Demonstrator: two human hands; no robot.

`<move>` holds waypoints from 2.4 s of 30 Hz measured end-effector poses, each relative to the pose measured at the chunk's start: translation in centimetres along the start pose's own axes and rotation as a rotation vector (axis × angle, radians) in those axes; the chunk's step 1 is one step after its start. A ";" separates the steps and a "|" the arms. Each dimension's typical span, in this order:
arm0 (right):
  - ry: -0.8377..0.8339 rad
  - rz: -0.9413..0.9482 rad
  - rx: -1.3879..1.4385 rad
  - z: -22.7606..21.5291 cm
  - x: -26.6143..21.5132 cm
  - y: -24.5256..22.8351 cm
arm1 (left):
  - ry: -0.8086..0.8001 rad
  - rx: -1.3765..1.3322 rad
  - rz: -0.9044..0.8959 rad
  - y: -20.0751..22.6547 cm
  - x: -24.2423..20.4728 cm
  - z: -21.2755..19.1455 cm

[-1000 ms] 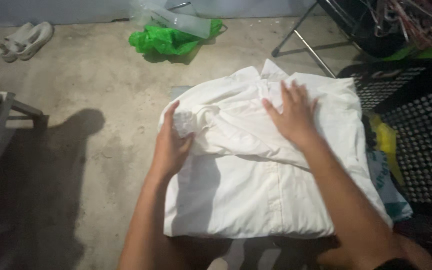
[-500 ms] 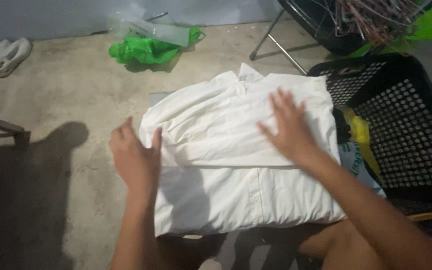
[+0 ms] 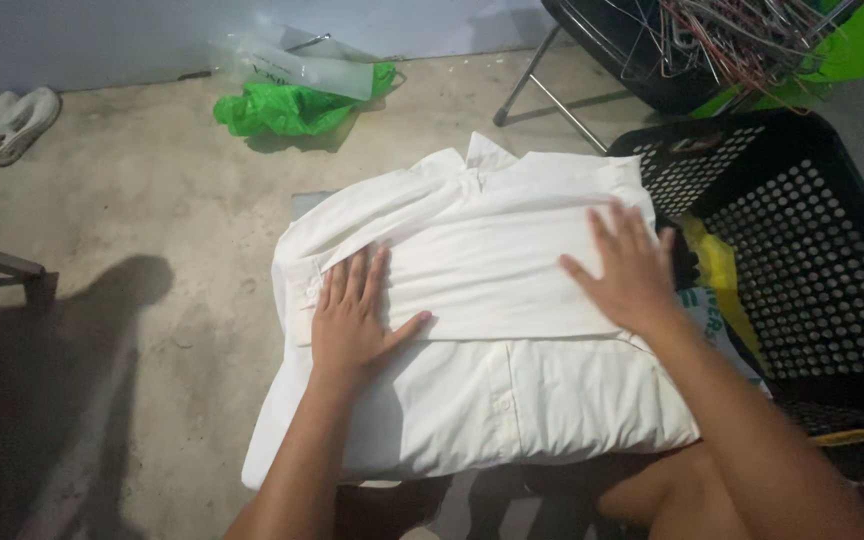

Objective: The person picks up a white shirt from a laundry basket, spreads it out on a wooden surface, and folds it by hand, including the sleeves and main body, before placing the folded shirt back into the basket.

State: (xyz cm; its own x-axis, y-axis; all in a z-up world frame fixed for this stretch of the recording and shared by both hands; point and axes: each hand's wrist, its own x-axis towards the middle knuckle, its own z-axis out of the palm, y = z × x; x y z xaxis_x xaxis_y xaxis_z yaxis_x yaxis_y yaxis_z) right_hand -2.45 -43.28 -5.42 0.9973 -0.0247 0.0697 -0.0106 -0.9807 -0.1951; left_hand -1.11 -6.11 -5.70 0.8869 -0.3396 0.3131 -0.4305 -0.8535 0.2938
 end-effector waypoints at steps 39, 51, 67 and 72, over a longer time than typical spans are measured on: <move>0.162 -0.140 1.504 7.7 5.3 -13.6 | 0.128 -0.606 -0.830 -8.4 1.2 -1.1; 0.060 0.002 1.811 7.9 5.7 -13.3 | 0.112 -1.356 -0.607 0.4 6.2 -3.0; 0.076 0.370 1.271 -0.9 1.7 -0.9 | 0.093 -0.956 -0.316 13.2 6.7 3.7; 0.467 0.199 0.754 0.0 1.3 -0.7 | 0.178 -0.359 -0.429 10.1 4.8 3.4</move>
State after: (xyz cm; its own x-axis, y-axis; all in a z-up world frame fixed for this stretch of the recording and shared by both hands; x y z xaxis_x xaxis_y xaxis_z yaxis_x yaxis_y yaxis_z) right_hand -1.11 -42.62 -5.16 0.8493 -0.4172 0.3235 0.0347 -0.5672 -0.8228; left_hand -0.60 -17.69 -4.27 0.9659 0.1046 0.2368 -0.0970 -0.7017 0.7059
